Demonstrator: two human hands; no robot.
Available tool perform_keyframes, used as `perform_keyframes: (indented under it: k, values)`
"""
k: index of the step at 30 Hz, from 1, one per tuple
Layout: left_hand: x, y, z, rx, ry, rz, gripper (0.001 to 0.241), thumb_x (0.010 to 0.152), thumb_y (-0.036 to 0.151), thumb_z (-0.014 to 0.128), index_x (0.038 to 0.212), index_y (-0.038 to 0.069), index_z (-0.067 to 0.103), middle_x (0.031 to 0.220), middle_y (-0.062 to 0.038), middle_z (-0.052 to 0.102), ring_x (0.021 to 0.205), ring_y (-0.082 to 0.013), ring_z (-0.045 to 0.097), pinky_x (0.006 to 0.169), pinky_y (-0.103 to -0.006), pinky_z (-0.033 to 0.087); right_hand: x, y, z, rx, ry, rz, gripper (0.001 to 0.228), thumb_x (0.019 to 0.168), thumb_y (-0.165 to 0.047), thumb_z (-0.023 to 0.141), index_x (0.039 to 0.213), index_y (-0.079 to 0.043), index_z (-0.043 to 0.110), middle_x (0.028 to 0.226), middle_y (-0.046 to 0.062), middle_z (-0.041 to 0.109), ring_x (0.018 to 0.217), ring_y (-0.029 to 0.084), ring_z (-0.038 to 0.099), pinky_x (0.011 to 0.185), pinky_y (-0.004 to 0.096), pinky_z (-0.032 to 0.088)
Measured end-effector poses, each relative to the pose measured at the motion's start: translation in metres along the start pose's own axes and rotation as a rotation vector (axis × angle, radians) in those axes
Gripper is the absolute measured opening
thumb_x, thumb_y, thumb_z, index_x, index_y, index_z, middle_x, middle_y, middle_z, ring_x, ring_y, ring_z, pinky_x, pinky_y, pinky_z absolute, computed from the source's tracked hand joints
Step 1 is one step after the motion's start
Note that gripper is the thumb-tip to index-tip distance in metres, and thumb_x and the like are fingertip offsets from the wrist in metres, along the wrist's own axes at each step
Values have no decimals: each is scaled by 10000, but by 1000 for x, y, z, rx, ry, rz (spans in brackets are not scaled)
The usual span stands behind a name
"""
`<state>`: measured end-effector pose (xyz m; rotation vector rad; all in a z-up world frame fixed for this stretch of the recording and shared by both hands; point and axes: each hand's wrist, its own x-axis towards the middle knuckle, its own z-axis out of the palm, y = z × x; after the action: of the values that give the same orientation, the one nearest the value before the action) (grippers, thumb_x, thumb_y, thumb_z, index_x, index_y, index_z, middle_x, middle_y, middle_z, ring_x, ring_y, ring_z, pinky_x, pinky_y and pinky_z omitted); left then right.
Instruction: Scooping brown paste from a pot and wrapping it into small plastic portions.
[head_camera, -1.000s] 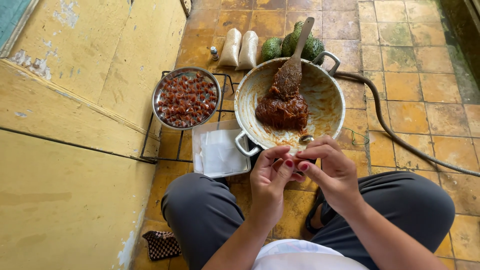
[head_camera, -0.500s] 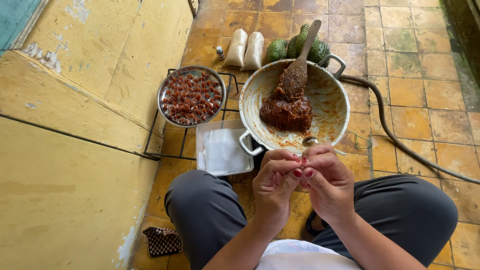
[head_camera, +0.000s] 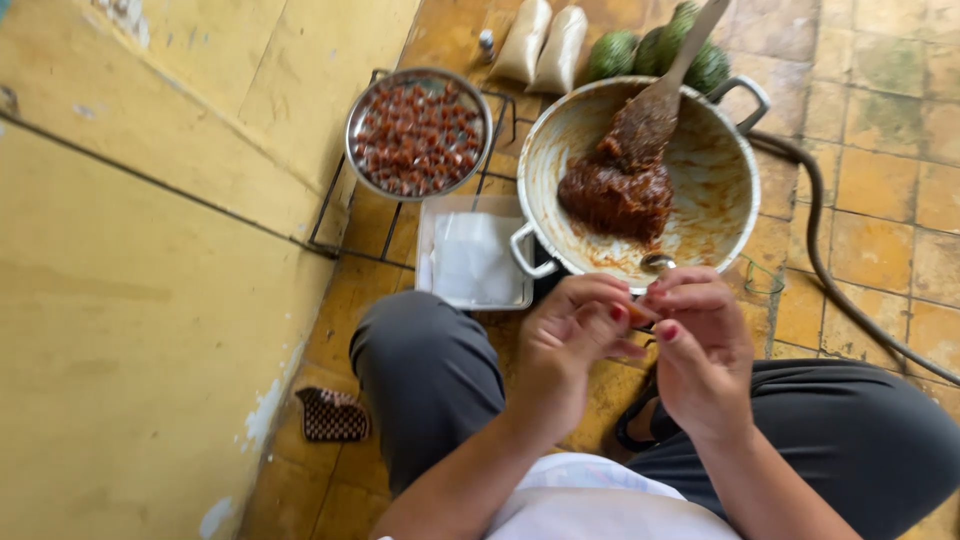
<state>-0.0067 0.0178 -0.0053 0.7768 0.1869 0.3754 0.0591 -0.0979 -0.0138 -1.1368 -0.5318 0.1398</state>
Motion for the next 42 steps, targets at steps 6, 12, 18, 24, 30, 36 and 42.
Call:
perform_keyframes:
  k: [6,12,18,24,30,36,42]
  values:
    - [41,83,-91,1,272,41,219,1032,23,501,1193,13,648,1165,-183,714,1035,-303,737,777,-347,646,-1,14,-38,-22,-23,162,139,1020,-164,643,1131,-80,644,1065,72,590,993,175,578,919,293,514]
    - [151,117,-173,144,519,-88,315,1043,-16,435,1339,-86,517,1068,-212,650,908,-303,703,772,-330,655,-21,48,-74,-94,49,447,155,976,-68,664,1125,-24,674,1100,88,650,961,166,642,846,236,571]
    - [232,92,-246,1033,465,-95,673,960,339,598,1544,128,338,1650,-158,340,1435,-374,484,1073,-593,514,-7,49,-85,-113,-13,433,196,988,-39,643,1183,-44,663,1118,69,688,983,143,670,882,204,584]
    - [192,-81,-386,1826,-175,-206,527,883,401,757,1298,95,647,1218,-176,657,1131,-398,625,947,-515,479,11,61,-120,-525,168,457,185,1060,-52,659,1242,-32,632,1153,70,626,995,137,621,906,215,562]
    - [169,-98,-385,1894,-140,1,539,772,260,905,1201,119,609,1109,-164,567,931,-436,636,776,-561,520,43,81,-167,-1587,-195,409,232,1035,-202,729,1259,-154,766,1204,143,598,1219,402,483,992,540,423]
    - [163,-105,-395,1898,-199,83,217,910,143,744,1091,113,629,1012,-136,642,791,-434,624,601,-583,485,64,122,-195,-1681,-314,1140,458,957,-359,735,1291,-102,557,1308,190,531,1151,432,519,844,534,474]
    - [150,-86,-367,1896,-103,33,248,925,291,807,880,135,618,919,-85,605,731,-400,622,569,-562,461,62,139,-187,-1759,-406,1028,333,959,-141,549,1289,-136,506,1277,191,562,824,454,623,607,543,459]
